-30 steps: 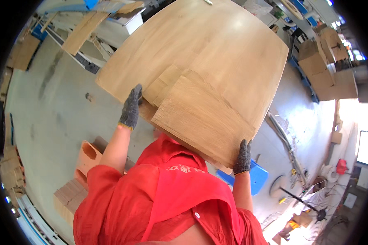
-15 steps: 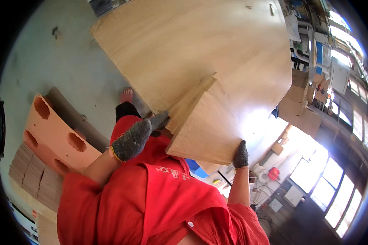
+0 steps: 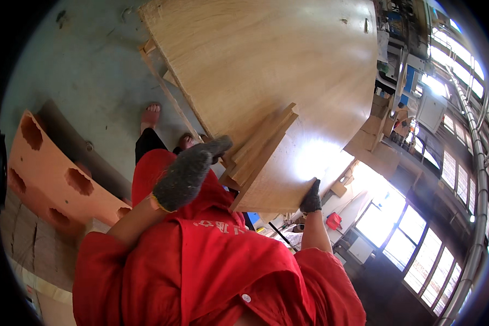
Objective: The person repeatedly picks up wooden planks from a workbench and stacks them onto a pink pallet on the floor. They handle the planks one by one or in small groups, moving between the bench and the pallet throughout the clip.
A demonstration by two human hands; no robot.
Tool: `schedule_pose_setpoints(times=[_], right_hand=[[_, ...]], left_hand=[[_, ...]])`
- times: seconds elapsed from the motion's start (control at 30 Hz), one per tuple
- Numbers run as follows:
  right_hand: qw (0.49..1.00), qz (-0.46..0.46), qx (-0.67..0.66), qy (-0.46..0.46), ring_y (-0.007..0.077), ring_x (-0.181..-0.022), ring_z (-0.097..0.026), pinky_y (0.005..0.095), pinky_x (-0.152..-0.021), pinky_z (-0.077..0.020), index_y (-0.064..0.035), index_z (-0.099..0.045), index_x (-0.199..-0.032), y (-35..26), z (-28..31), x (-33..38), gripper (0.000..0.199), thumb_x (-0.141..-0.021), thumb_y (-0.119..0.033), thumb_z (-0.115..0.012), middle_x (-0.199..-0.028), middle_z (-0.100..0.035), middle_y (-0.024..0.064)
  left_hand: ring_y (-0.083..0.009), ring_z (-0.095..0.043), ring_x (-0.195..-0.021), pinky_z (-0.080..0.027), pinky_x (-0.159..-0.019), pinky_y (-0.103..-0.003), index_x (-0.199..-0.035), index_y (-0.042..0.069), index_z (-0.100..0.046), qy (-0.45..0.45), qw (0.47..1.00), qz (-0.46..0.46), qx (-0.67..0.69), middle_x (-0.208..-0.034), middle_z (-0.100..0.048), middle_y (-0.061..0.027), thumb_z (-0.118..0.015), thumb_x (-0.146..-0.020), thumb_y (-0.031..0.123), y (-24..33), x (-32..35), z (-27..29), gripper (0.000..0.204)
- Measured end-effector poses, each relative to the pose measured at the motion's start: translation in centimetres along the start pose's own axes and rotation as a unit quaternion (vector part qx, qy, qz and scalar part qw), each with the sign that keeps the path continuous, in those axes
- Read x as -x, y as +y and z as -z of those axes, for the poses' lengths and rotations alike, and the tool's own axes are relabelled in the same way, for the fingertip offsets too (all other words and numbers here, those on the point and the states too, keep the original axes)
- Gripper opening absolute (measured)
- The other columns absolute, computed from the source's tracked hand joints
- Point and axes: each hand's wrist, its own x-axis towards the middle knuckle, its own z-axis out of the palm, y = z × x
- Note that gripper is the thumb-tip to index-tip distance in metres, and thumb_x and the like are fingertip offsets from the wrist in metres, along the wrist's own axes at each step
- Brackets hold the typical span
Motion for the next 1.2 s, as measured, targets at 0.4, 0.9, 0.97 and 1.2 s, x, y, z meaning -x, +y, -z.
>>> schedule_pose_setpoints(times=[0.4, 0.9, 0.97, 1.2], right_hand=[[0.984, 0.133, 0.095, 0.067, 0.0253, -0.110, -0.056, 0.0397, -0.098, -0.0426, -0.0103, -0.054, -0.128, 0.1, -2.0, 0.4, 0.064, -0.090, -0.062, -0.049, -0.118, -0.061, 0.0084], [0.937, 0.275, 0.097, -0.193, 0.0194, -0.105, -0.056, 0.0328, -0.092, -0.0446, 0.0040, -0.052, -0.127, -2.0, -8.6, 2.3, 0.056, -0.087, -0.034, -0.066, -0.118, -0.061, 0.0112], [0.932, 0.296, 0.091, -0.190, 0.0186, -0.110, -0.053, 0.0326, -0.094, -0.0432, 0.0040, -0.048, -0.131, -1.9, -7.2, -0.1, 0.059, -0.088, -0.033, -0.065, -0.123, -0.058, 0.0107], [0.854, 0.451, 0.149, -0.211, 0.0165, -0.098, -0.055, 0.0343, -0.086, -0.0468, -0.0027, -0.053, -0.119, -3.8, -3.3, -1.1, 0.042, -0.084, -0.022, -0.065, -0.106, -0.060, 0.0035]], left_hand=[[-0.0400, -0.056, -0.103, -0.042, -0.093, -0.046, -0.122, -0.008, -0.053, 0.047, 0.872, -0.074, -0.481, -0.113, -0.059, -0.0242, -0.071, -0.079, 0.039, 5.1, -0.2, -5.9, 0.066], [-0.0164, -0.057, -0.101, -0.047, -0.088, -0.031, -0.125, -0.001, -0.053, 0.199, 0.962, 0.089, -0.163, -0.113, -0.062, -0.0093, -0.068, -0.087, 0.021, 4.3, 2.8, -5.7, 0.046], [-0.0159, -0.057, -0.102, -0.048, -0.088, -0.032, -0.126, 0.000, -0.052, 0.219, 0.957, 0.072, -0.175, -0.115, -0.061, -0.0084, -0.066, -0.088, 0.020, 5.0, 3.4, -7.5, 0.046], [-0.0185, -0.048, -0.120, -0.041, -0.100, -0.036, -0.140, 0.002, -0.036, 0.099, 0.942, -0.094, -0.307, -0.131, -0.051, -0.0085, -0.076, -0.078, 0.013, 9.4, 5.3, -12.8, 0.074]])
